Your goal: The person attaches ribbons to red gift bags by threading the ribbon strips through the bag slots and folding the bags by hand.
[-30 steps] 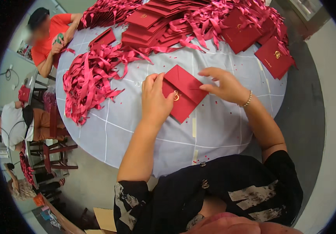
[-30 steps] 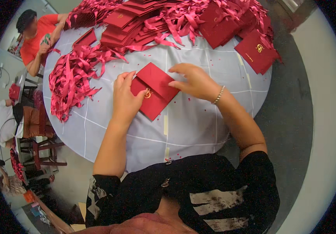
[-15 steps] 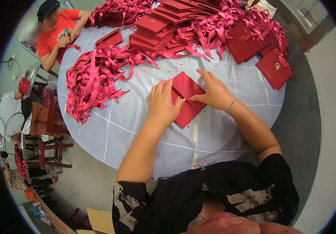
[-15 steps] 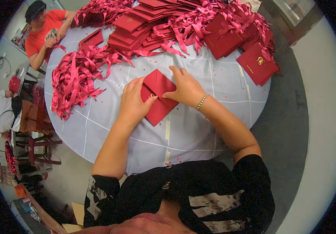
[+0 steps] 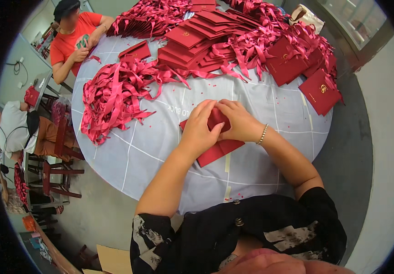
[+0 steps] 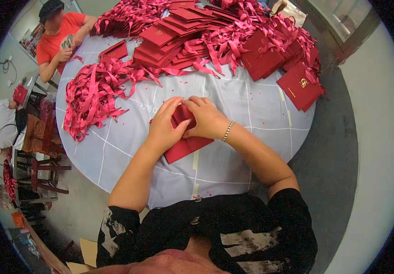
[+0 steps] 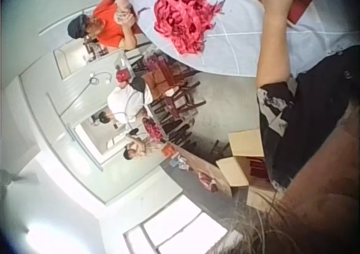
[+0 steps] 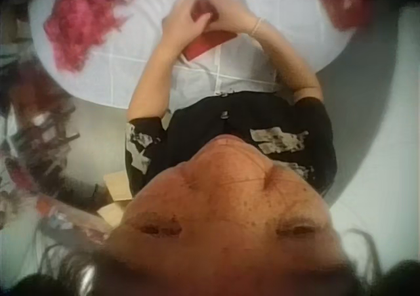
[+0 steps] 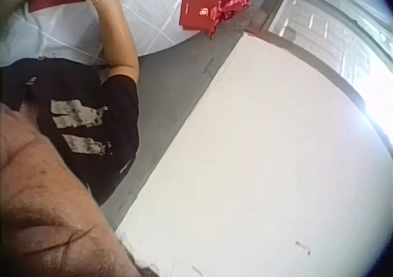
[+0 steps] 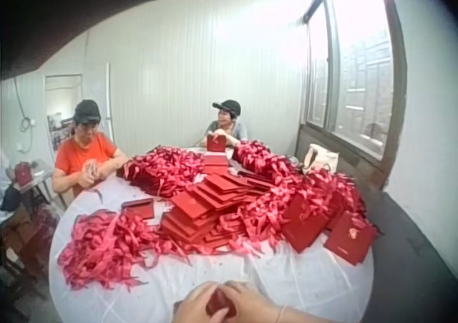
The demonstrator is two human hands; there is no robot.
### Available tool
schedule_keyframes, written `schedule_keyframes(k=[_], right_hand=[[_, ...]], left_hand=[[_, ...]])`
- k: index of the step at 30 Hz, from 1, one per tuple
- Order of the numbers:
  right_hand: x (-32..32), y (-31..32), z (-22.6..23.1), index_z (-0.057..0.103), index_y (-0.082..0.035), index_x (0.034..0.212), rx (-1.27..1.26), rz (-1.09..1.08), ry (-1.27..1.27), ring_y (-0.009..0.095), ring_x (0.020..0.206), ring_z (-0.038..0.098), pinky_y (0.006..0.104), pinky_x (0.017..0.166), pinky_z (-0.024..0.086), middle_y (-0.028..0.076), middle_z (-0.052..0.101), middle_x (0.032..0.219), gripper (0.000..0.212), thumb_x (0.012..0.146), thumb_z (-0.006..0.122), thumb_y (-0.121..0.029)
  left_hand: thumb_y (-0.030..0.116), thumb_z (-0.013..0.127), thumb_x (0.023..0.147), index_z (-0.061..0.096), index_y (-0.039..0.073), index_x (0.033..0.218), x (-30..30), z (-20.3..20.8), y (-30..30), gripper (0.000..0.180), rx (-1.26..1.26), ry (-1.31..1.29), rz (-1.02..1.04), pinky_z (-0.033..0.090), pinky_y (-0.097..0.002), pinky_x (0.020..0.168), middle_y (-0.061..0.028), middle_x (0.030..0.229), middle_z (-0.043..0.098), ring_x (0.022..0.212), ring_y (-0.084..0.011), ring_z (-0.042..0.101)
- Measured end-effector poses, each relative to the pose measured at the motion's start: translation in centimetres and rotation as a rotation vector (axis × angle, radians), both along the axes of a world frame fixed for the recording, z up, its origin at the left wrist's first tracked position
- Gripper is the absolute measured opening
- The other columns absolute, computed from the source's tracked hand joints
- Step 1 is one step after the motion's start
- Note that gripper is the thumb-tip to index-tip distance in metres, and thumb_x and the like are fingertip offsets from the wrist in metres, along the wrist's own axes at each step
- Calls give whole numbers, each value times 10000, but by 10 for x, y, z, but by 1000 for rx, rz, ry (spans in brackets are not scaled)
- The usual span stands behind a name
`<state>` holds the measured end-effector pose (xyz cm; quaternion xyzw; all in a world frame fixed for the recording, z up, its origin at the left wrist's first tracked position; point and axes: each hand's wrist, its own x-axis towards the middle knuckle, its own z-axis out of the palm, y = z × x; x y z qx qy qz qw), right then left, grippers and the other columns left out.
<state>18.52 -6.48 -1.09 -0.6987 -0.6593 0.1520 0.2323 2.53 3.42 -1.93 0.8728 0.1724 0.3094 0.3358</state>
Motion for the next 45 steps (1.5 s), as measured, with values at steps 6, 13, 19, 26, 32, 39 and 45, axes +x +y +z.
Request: schedule_keyframes(k=[6,13,19,26,32,39,45], right_hand=[[5,14,0,495,10,1309,21,91,-96,397,1263,437,439,1077,388,200,495,1358,935,570,903,-390],[15,0,20,572,15,1152,-86,-105,-74,340,1010,622,426,867,514,213,641,1099,774,571,916,-364],[38,-26,29,648,-8,937,-260,-147,554,78,747,625,235,672,503,27,676,795,278,795,819,-176],[34,-27,8,618,-37,979,52,-347,1065,53,803,621,224,728,519,11,681,920,142,910,711,-119],[27,-27,-21,614,-27,1006,144,-402,985,92,763,615,255,663,501,19,669,875,215,927,695,-210],[11,-34,1,472,-21,1315,28,-330,463,403,981,648,432,856,517,234,664,1086,524,914,685,-284],[-2,-32,7,433,-48,1416,460,-68,-167,380,1246,476,452,1033,412,200,449,1425,718,791,768,-161]], left_hand=[[120,735,778,508,-12,1323,0,-2,-1,605,-19,-39,-32,411,-428,1066,-200,1343,515,1239,-374,497],[192,761,785,513,9,1328,0,-10,-1,624,220,92,158,387,-455,1077,-190,1345,527,1249,-377,483],[238,749,815,475,-17,1359,2,7,-6,661,16,88,78,438,-437,1030,-215,1333,530,1213,-384,528],[190,758,813,487,-22,1361,-1,6,-4,647,-45,9,149,470,-397,988,-213,1277,587,1167,-356,586],[110,781,764,553,-23,1237,-2,4,5,541,-99,29,162,497,-396,937,-190,1195,619,1094,-359,609],[27,817,711,622,16,1050,-1,5,11,391,-243,-49,195,528,-320,849,-102,1120,656,969,-200,650],[10,803,671,600,-11,874,0,13,1,288,-214,77,-26,526,-324,735,-123,1055,642,831,-240,634]])
